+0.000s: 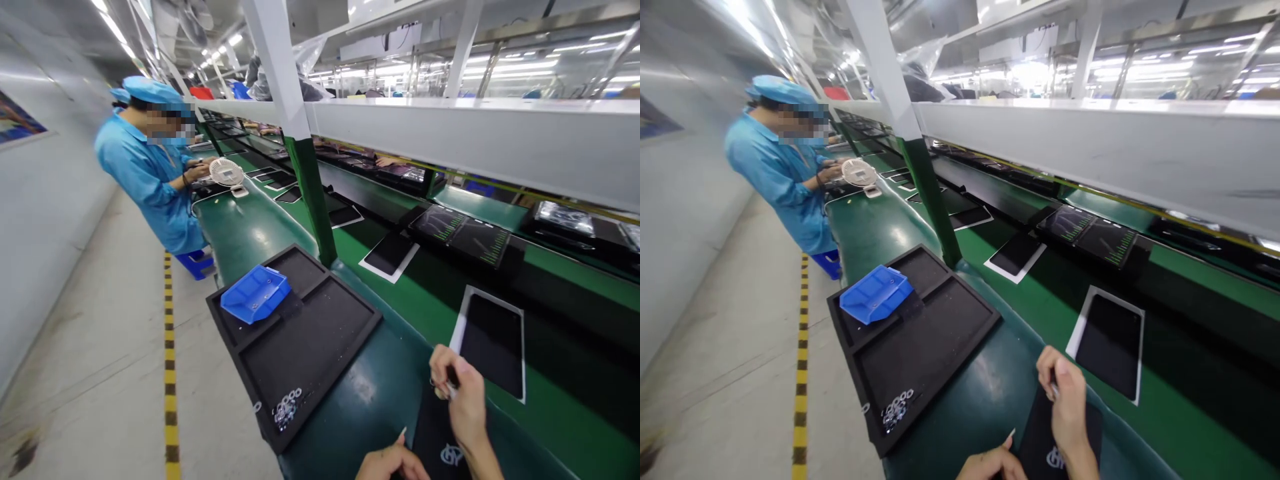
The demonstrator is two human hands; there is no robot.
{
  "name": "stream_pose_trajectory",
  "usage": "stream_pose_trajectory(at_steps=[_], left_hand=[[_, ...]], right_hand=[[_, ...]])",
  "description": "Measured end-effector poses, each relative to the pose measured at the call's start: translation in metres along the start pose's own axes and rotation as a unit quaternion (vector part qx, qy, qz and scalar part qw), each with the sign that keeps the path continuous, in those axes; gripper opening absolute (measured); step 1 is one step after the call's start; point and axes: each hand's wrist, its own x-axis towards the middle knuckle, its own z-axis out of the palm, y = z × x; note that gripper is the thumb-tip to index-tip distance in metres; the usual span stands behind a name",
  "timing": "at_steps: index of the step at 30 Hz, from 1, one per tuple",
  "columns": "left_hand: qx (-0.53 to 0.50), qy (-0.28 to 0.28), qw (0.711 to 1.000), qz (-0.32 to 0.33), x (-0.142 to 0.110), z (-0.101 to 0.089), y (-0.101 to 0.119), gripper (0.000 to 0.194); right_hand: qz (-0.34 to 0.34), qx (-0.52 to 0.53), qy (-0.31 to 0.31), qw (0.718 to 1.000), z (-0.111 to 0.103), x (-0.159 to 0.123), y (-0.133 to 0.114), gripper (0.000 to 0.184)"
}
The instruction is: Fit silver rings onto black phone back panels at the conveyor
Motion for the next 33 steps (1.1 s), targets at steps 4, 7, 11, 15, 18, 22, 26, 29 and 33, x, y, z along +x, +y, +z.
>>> stream_pose_trajectory(at_steps=[4, 7, 11, 15, 18, 22, 26, 29, 33], left_hand=[[0.036, 0.002, 0.999, 0.026, -0.013, 0.017, 0.018, 0.045], [0.058, 0.019, 0.997, 0.039, -0.021, 0.029, 0.033, 0.034], [0.053, -0.036, 0.998, -0.003, -0.014, 0.032, 0.040, 0.035], [0.021, -0.056, 0.997, -0.056, 0.000, 0.023, 0.037, 0.050], [0.033, -0.054, 0.996, -0.063, 0.003, 0.006, 0.039, 0.050], [0.068, -0.053, 0.996, 0.010, -0.002, -0.014, 0.044, 0.037], [0.059, -0.055, 0.996, 0.047, -0.007, -0.016, 0.041, 0.029], [0.037, -0.055, 0.997, 0.034, -0.008, -0.009, 0.036, 0.028], [0.037, -0.080, 0.996, 0.021, -0.007, -0.006, 0.038, 0.031]], right_hand=[[0.136, -0.277, 0.128, 0.942, -0.074, -0.068, -0.009, 0.047], [0.170, -0.382, 0.173, 0.892, -0.095, -0.140, -0.008, 0.059], [0.218, -0.306, 0.163, 0.912, -0.073, -0.190, -0.008, 0.062], [0.228, -0.186, 0.239, 0.925, -0.086, -0.187, -0.036, 0.067], [0.209, -0.182, 0.347, 0.896, -0.136, -0.179, -0.087, 0.078], [0.182, -0.201, 0.393, 0.879, -0.239, -0.159, -0.159, 0.081], [0.216, -0.379, 0.377, 0.817, -0.326, -0.135, -0.175, 0.057], [0.210, -0.514, 0.365, 0.747, -0.338, -0.110, -0.146, 0.033], [0.177, -0.530, 0.262, 0.787, -0.287, -0.062, -0.077, 0.024]])
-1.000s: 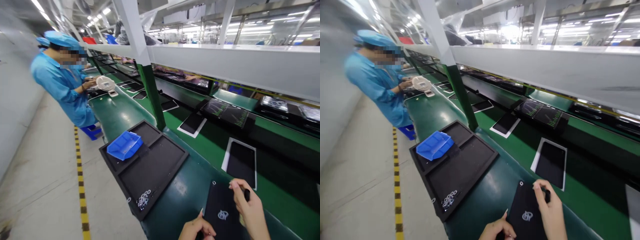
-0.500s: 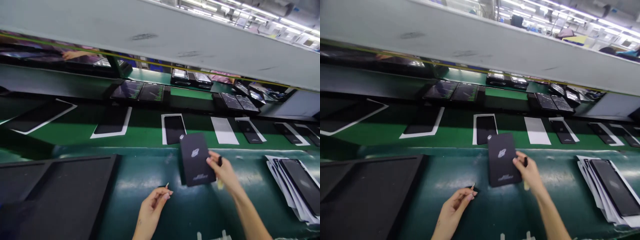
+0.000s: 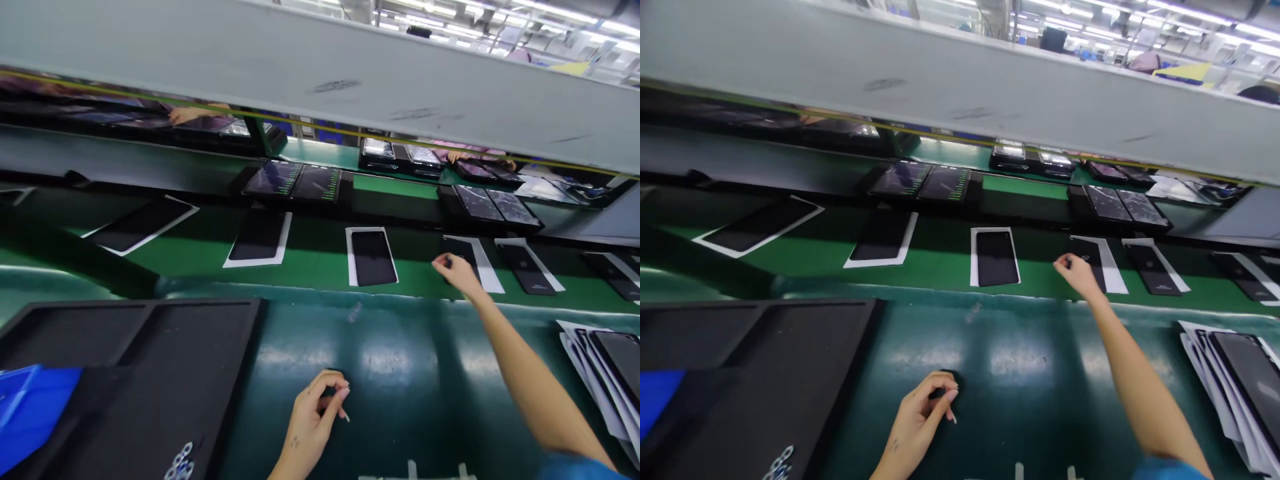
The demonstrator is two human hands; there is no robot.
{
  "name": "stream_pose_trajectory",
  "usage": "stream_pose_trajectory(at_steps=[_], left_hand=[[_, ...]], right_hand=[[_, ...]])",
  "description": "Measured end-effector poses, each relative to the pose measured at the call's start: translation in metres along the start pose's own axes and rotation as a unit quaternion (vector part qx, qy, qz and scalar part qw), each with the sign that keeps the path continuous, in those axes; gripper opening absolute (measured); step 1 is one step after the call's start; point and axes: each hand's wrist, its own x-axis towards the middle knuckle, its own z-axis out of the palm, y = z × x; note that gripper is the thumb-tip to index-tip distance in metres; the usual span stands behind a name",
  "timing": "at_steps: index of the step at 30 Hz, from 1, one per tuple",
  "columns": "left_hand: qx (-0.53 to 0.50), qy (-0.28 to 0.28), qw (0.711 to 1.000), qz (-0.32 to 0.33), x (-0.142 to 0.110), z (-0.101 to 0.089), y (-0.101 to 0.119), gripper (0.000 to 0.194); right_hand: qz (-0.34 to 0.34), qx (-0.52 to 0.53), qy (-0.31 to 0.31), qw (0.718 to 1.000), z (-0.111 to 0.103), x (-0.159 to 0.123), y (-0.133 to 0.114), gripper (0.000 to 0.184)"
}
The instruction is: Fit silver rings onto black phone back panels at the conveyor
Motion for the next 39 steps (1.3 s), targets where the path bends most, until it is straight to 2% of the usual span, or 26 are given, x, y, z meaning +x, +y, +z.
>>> stream_pose_trajectory(at_steps=[2, 4, 6, 8, 10, 13, 15, 19, 22, 24, 25, 27, 29, 31, 32, 34, 35, 37, 38, 39], left_hand=[[0.008, -0.010, 1.000, -0.005, -0.001, -0.001, 0.003, 0.032], [0.010, -0.007, 1.000, -0.009, -0.002, -0.002, 0.005, 0.032], [-0.001, 0.001, 1.000, -0.011, -0.004, 0.000, 0.005, 0.032], [-0.011, 0.006, 1.000, -0.005, -0.005, 0.002, 0.005, 0.033], [-0.009, 0.002, 1.000, 0.002, -0.005, 0.005, 0.004, 0.032], [-0.002, 0.001, 1.000, 0.004, -0.004, 0.006, 0.005, 0.033], [-0.008, 0.008, 1.000, 0.002, -0.004, 0.006, 0.005, 0.034], [-0.009, 0.011, 1.000, 0.009, -0.005, 0.009, 0.002, 0.035], [0.000, 0.012, 1.000, 0.022, -0.006, 0.012, 0.002, 0.036], [-0.005, 0.022, 1.000, 0.022, -0.007, 0.012, 0.003, 0.036], [-0.006, 0.031, 0.999, 0.018, -0.007, 0.009, 0.004, 0.036], [0.001, 0.064, 0.998, 0.005, -0.009, 0.001, 0.005, 0.037], [0.018, 0.108, 0.994, -0.009, -0.011, -0.014, 0.008, 0.037], [0.046, 0.142, 0.989, -0.018, -0.014, -0.032, 0.013, 0.035], [0.065, 0.151, 0.986, -0.021, -0.015, -0.040, 0.017, 0.033], [0.115, 0.153, 0.981, -0.020, -0.015, -0.055, 0.025, 0.029], [0.142, 0.148, 0.979, -0.017, -0.013, -0.060, 0.029, 0.028], [0.196, 0.131, 0.972, -0.004, -0.006, -0.067, 0.034, 0.025], [0.222, 0.121, 0.968, 0.002, 0.001, -0.069, 0.035, 0.024], [0.245, 0.111, 0.963, 0.007, 0.008, -0.070, 0.036, 0.022]], right_hand=[[-0.042, 0.007, -0.048, 0.998, 0.047, 0.003, -0.027, 0.026], [-0.058, 0.004, -0.074, 0.996, 0.081, 0.008, -0.051, 0.026], [-0.052, -0.011, -0.079, 0.995, 0.100, 0.016, -0.069, 0.022], [-0.040, -0.033, -0.073, 0.996, 0.107, 0.023, -0.080, 0.016], [-0.036, -0.048, -0.070, 0.996, 0.106, 0.030, -0.085, 0.017], [-0.051, -0.049, -0.065, 0.995, 0.093, 0.037, -0.090, 0.031], [-0.063, -0.040, -0.052, 0.996, 0.076, 0.039, -0.094, 0.039], [-0.134, 0.005, -0.007, 0.991, 0.025, 0.029, -0.109, 0.027], [-0.235, 0.000, 0.001, 0.972, -0.010, -0.004, -0.133, 0.029], [-0.295, -0.040, -0.048, 0.953, -0.016, -0.042, -0.154, 0.036], [-0.321, -0.066, -0.084, 0.941, -0.012, -0.066, -0.164, 0.039], [-0.360, -0.117, -0.153, 0.913, 0.011, -0.118, -0.182, 0.044], [-0.406, -0.121, -0.220, 0.879, 0.044, -0.167, -0.194, 0.038], [-0.438, -0.095, -0.277, 0.850, 0.076, -0.199, -0.203, 0.026], [-0.442, -0.061, -0.301, 0.843, 0.089, -0.206, -0.206, 0.018], [-0.411, 0.047, -0.352, 0.840, 0.106, -0.202, -0.210, 0.013], [-0.371, 0.120, -0.372, 0.842, 0.111, -0.191, -0.210, 0.016], [-0.239, 0.292, -0.387, 0.841, 0.117, -0.159, -0.203, 0.020], [-0.158, 0.388, -0.373, 0.828, 0.120, -0.141, -0.196, 0.021], [-0.082, 0.482, -0.345, 0.801, 0.122, -0.124, -0.187, 0.023]])
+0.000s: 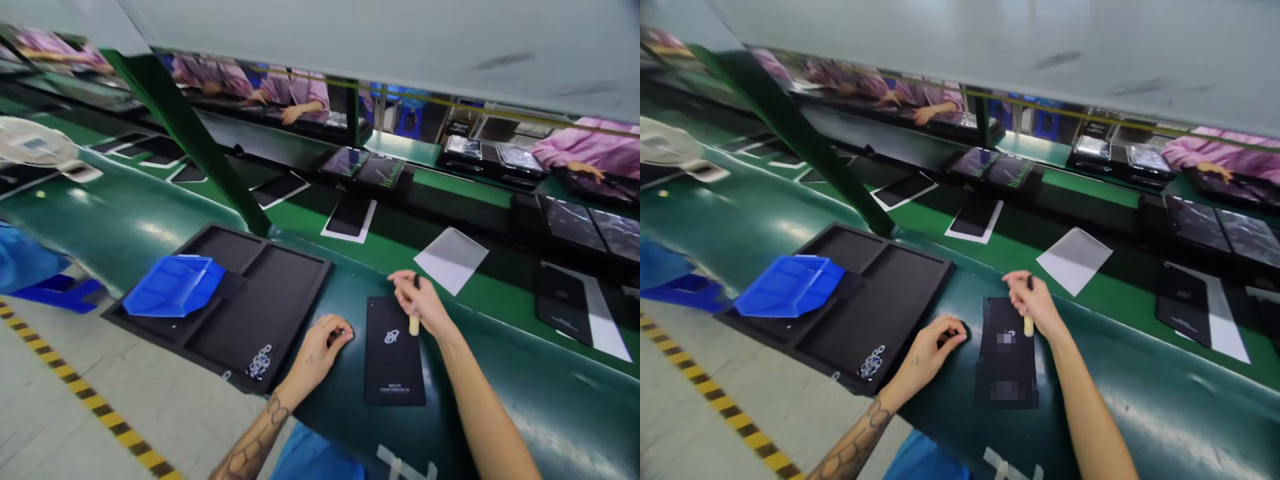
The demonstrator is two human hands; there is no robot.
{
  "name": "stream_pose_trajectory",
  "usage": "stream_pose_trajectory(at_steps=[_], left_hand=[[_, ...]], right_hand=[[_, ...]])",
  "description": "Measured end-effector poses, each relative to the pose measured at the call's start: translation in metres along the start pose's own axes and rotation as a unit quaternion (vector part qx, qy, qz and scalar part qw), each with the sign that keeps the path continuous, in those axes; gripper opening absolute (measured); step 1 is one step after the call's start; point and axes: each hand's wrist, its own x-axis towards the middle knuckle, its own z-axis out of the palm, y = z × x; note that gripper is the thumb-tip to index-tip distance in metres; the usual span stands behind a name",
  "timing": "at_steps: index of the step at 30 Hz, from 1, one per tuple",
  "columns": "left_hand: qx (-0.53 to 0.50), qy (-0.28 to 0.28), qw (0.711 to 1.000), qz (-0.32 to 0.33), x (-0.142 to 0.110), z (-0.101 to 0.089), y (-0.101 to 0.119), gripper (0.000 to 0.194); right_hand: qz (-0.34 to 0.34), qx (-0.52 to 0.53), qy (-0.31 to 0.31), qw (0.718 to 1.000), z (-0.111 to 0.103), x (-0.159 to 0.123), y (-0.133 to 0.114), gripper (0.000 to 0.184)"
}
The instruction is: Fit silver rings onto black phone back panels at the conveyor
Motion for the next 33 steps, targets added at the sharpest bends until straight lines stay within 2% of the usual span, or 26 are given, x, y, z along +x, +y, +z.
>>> stream_pose_trajectory(at_steps=[1, 3, 4, 6, 10, 17, 25, 30, 33], left_hand=[[0.020, -0.008, 1.000, 0.006, 0.009, 0.001, 0.000, 0.021], [0.048, -0.017, 0.999, 0.009, 0.030, 0.004, 0.001, 0.017], [0.058, -0.020, 0.998, 0.007, 0.042, 0.005, 0.002, 0.017], [0.075, -0.037, 0.996, 0.007, 0.063, 0.007, 0.004, 0.020], [0.109, -0.093, 0.989, 0.022, 0.096, 0.006, 0.010, 0.025], [0.177, -0.170, 0.969, -0.009, 0.127, 0.001, 0.018, 0.016], [0.252, -0.286, 0.924, -0.035, 0.162, -0.003, 0.032, 0.012], [0.333, -0.331, 0.882, -0.027, 0.192, 0.011, 0.044, 0.028], [0.365, -0.358, 0.859, -0.019, 0.211, 0.027, 0.049, 0.038]], right_hand=[[-0.002, 0.107, 0.056, 0.993, -0.016, 0.007, 0.005, 0.025], [-0.038, 0.266, 0.142, 0.953, -0.045, 0.012, 0.016, 0.030], [-0.055, 0.309, 0.169, 0.934, -0.055, 0.011, 0.022, 0.032], [-0.059, 0.349, 0.197, 0.914, -0.067, 0.006, 0.030, 0.032], [-0.038, 0.370, 0.197, 0.907, -0.069, 0.002, 0.035, 0.030], [-0.025, 0.379, 0.199, 0.903, -0.061, 0.011, 0.033, 0.026], [-0.016, 0.363, 0.202, 0.910, -0.058, 0.010, 0.031, 0.022], [-0.011, 0.347, 0.207, 0.915, -0.058, 0.010, 0.031, 0.020], [-0.014, 0.362, 0.168, 0.917, -0.059, 0.006, 0.025, 0.022]])
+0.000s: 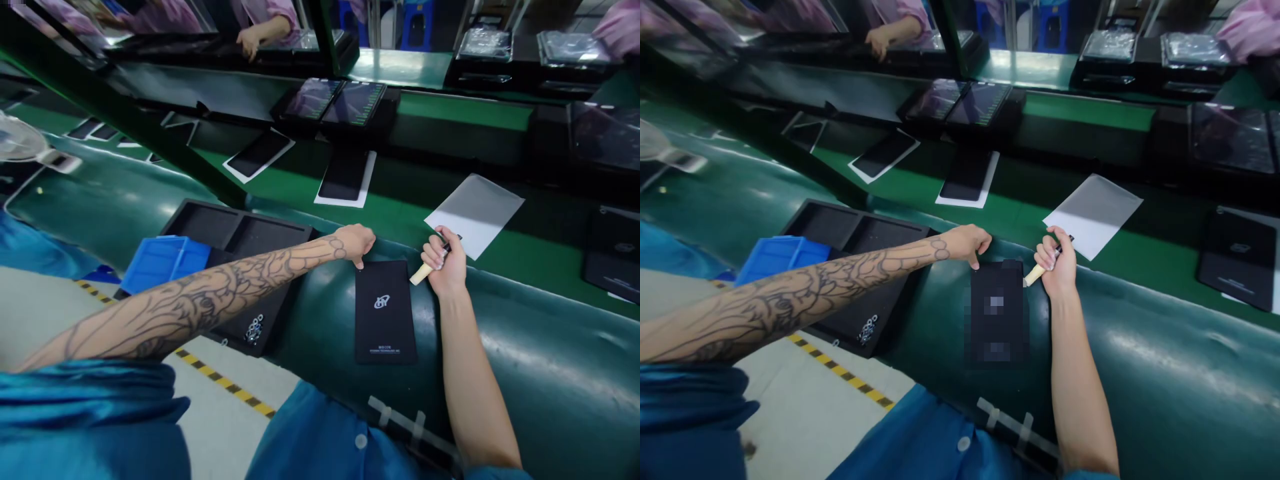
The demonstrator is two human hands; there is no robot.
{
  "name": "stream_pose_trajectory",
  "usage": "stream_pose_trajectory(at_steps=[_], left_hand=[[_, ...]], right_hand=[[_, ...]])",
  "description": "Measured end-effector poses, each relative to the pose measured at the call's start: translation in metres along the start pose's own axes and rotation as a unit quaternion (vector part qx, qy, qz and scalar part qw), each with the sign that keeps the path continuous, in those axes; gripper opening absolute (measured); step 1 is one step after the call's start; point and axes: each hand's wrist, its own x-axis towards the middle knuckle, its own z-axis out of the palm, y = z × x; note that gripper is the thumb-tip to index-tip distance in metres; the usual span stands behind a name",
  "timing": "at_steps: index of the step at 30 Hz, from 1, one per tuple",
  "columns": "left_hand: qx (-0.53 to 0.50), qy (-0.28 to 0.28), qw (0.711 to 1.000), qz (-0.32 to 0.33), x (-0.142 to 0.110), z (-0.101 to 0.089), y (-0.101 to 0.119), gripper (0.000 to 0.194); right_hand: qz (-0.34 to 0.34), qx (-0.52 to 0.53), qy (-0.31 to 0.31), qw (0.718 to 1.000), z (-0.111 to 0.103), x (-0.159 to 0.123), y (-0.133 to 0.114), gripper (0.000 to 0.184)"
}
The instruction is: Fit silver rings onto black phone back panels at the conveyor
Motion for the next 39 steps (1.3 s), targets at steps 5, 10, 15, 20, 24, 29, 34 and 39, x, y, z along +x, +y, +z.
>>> stream_pose_trajectory(at_steps=[5, 10, 15, 20, 24, 29, 34, 39], left_hand=[[-0.011, -0.017, 1.000, 0.009, 0.019, -0.004, 0.000, 0.051], [-0.064, 0.055, 0.996, -0.005, -0.016, 0.012, -0.011, 0.043], [-0.132, 0.156, 0.979, -0.014, -0.046, 0.041, -0.013, 0.028], [-0.204, 0.275, 0.939, 0.010, -0.073, 0.051, -0.012, 0.016], [-0.222, 0.377, 0.899, 0.007, -0.146, 0.064, -0.046, 0.009], [-0.152, 0.384, 0.909, -0.050, -0.261, 0.092, -0.129, 0.025], [-0.117, 0.251, 0.954, -0.116, -0.320, 0.118, -0.158, 0.037], [-0.149, 0.185, 0.965, -0.113, -0.332, 0.125, -0.145, 0.040]], right_hand=[[0.031, -0.054, -0.139, 0.988, 0.029, -0.017, -0.013, 0.055], [-0.055, -0.116, -0.170, 0.977, 0.085, -0.028, 0.017, 0.058], [-0.082, -0.181, -0.201, 0.959, 0.117, -0.012, 0.063, 0.056], [-0.101, -0.207, -0.207, 0.951, 0.124, -0.001, 0.080, 0.054], [-0.113, -0.245, -0.194, 0.943, 0.123, -0.004, 0.086, 0.053], [-0.101, -0.226, -0.209, 0.946, 0.119, -0.008, 0.090, 0.053], [-0.097, -0.223, -0.231, 0.942, 0.113, -0.008, 0.091, 0.055], [-0.126, -0.238, -0.232, 0.935, 0.110, -0.008, 0.093, 0.050]])
